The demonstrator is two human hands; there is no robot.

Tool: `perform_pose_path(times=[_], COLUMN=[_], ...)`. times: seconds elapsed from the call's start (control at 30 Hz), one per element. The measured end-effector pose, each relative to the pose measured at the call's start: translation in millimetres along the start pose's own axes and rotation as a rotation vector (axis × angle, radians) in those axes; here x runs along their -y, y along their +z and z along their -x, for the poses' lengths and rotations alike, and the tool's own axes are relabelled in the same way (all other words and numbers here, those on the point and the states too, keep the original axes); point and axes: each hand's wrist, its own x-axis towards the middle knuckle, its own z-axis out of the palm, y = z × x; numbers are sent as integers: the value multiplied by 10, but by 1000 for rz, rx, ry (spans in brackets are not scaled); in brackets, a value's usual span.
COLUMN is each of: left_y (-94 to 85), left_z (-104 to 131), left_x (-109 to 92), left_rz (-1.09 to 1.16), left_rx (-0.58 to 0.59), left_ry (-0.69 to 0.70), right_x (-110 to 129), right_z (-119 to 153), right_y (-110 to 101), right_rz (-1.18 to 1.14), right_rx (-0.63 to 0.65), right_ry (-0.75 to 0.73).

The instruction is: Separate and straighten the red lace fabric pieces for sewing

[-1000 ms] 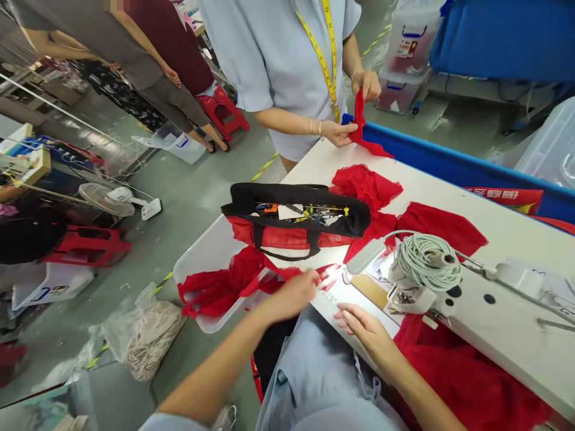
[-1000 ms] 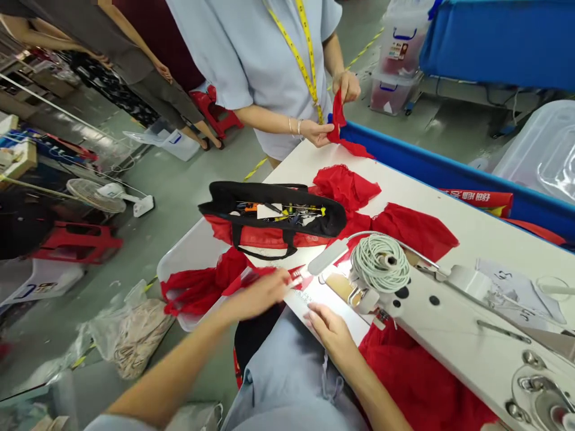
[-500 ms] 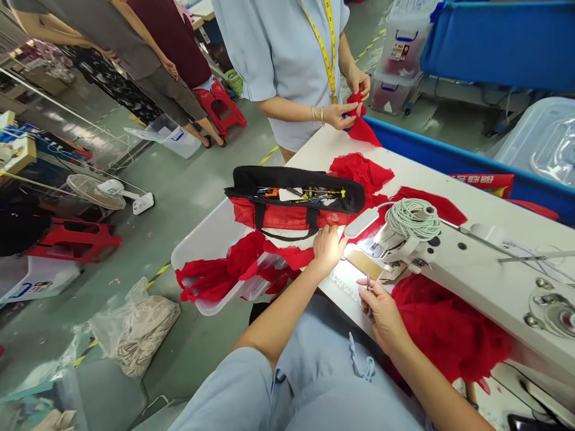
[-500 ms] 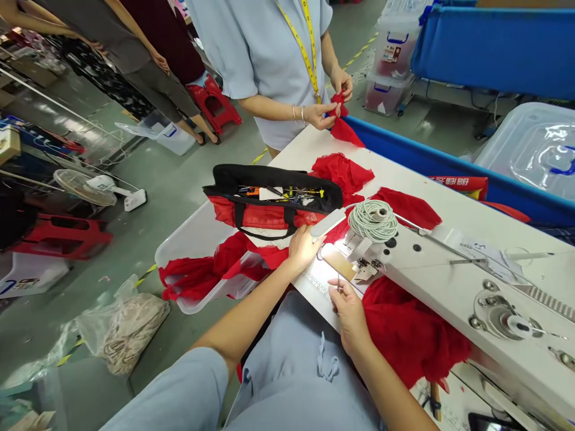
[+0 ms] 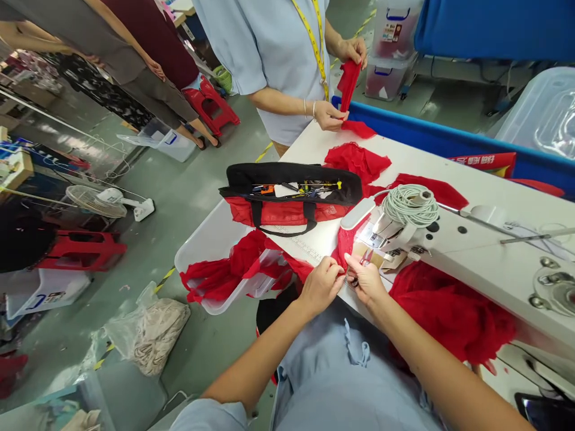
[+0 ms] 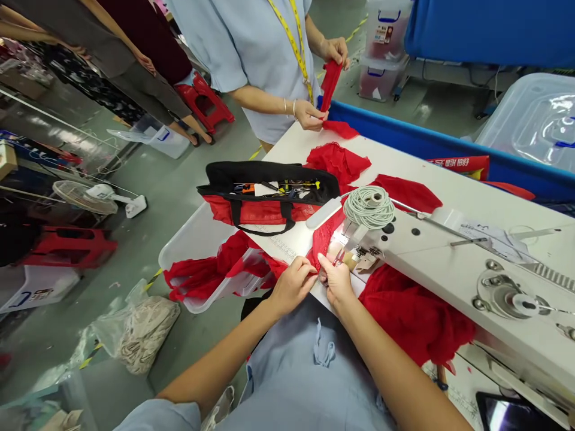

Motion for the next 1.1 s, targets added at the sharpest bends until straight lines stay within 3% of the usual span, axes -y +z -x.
perform_pose_path(times=[0.1,0.23,0.37,0.6,0.73,0.9,1.1], left_y=[57,109,93,16,6,-35,-290], left_z=[-3,-91,-161,-146,-152,-183,-17], left_x=[45,141,172,140,148,183,228], left_rz=[407,582,690,738,746,678,524], left_rx=[-117,-141,-126,-302,-335,-284,-7], left_ry=[-257,-474,-510,-503,-524,-533,-454], right_x=[-28,-25,-17,-29,-30,-15,6], right_z=[-32,-3,23,6,1,4,-61], right_y=[21,31,44,14,-4,-3,-57], right_rz=[-21,-62,-81,-128,-137,-127,-46], right_rx=[-1,-1,-2,-25,-13,-4,-24], right_ry=[16,35,45,49,49,40,-1])
